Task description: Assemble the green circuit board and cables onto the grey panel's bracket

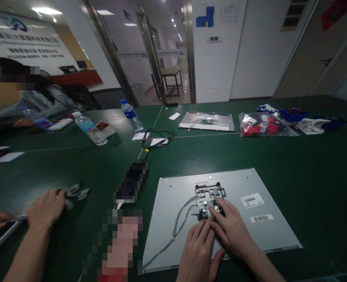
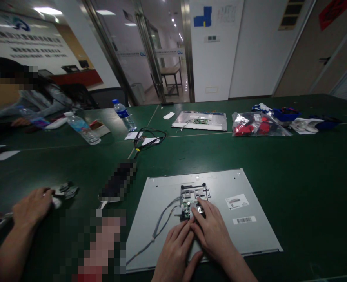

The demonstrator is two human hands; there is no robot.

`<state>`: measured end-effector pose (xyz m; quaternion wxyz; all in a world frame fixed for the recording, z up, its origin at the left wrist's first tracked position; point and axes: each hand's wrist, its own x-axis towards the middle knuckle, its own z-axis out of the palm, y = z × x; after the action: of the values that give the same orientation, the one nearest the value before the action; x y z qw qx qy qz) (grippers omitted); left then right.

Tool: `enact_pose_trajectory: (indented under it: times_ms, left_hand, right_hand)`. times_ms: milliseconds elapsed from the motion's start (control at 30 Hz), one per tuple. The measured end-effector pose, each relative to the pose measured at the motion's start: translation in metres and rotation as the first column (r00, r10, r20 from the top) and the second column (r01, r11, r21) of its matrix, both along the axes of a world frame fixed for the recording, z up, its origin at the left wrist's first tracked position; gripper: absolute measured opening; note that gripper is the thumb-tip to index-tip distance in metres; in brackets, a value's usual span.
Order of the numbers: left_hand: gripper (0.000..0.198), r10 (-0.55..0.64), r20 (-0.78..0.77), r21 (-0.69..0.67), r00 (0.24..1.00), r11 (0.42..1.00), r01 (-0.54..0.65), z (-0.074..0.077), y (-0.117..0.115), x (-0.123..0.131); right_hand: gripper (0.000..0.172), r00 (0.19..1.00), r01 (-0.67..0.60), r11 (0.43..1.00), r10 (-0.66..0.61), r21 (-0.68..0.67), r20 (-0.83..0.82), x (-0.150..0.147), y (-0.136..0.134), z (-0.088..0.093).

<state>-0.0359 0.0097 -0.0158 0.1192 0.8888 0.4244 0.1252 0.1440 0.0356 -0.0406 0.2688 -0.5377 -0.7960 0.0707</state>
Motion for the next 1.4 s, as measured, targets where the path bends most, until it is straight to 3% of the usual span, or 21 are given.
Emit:
enact_pose_trajectory:
  times_ms: [333,1400]
  left_hand:
    - [0.049,0.005,-0.022,-0.010,1.000,1.000,-0.005,0.0005,0.0004,0.0008]
    - [0.047,-0.012,-0.020,-0.003,1.000,1.000,0.012,0.0046,0.0016,0.0024]
  right_hand:
    - [0.041,1.000,0.015,0.998,-0.016,-0.058,-0.003,-0.0001,0.0003,-0.0012]
    - [0.041,1.000,0.007,0.999,-0.007,-0.049,-0.003,-0.0001,0.0009,-0.0075]
